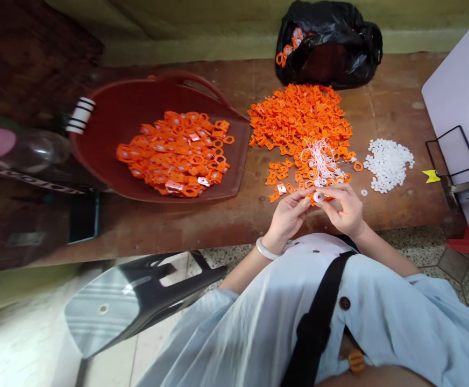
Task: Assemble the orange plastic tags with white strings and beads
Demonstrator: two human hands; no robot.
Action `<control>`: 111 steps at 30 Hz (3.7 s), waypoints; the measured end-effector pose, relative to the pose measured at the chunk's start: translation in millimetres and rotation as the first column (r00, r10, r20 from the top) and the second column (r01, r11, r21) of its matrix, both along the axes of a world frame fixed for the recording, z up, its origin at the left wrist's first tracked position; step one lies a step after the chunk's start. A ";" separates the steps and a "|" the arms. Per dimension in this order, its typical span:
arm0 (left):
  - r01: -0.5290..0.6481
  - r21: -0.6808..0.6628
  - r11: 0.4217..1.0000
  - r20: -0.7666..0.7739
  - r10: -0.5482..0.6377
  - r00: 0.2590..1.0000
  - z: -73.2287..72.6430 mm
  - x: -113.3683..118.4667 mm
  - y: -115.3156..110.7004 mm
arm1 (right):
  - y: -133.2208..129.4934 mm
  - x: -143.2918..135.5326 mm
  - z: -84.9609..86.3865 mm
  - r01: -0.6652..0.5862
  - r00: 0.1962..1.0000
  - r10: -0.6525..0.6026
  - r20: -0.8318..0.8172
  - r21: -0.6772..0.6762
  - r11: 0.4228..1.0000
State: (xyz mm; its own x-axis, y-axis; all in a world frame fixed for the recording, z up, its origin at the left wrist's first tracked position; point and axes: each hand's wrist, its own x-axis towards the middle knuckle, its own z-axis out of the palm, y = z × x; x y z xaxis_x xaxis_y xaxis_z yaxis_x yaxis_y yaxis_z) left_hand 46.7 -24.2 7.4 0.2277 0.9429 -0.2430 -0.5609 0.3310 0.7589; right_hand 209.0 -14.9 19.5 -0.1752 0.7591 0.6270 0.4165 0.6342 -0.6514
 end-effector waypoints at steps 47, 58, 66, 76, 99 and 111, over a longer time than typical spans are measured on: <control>0.026 0.096 0.995 0.004 -0.027 1.000 13.6 -3.9 -8.2 | 4.4 9.1 39.4 -0.271 0.957 0.284 0.057 -0.171 0.947; -0.165 0.258 0.952 -0.013 0.174 0.985 11.8 15.5 -14.9 | 0.2 9.3 20.2 -0.167 0.977 0.132 -0.170 -0.216 0.962; -0.188 0.438 0.879 -0.120 0.264 0.957 8.3 24.9 -14.9 | -7.9 1.0 11.5 -0.130 0.920 0.003 -0.391 -0.298 0.946; -0.149 0.243 0.958 -0.149 0.189 0.971 -20.0 24.0 -12.8 | -9.3 0.3 -25.1 -0.100 0.923 -0.120 -0.366 -0.528 0.843; -0.089 -0.079 0.993 0.080 0.095 0.992 -18.4 3.9 -8.3 | 101.3 149.0 -98.8 0.683 0.640 -0.388 0.663 -0.258 0.684; -0.063 -0.080 0.995 0.105 0.071 0.992 -14.7 3.5 -5.6 | 99.8 143.5 -91.1 0.653 0.622 -0.267 0.736 -0.298 0.697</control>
State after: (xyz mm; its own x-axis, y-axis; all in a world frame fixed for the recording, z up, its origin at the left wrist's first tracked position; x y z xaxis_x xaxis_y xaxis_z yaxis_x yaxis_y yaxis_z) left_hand 50.2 -29.7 -7.3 0.1932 0.9365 -0.2926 -0.6606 0.3446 0.6670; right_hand 352.6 84.9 -71.5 0.1149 0.9930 0.0256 0.9550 -0.1033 -0.2780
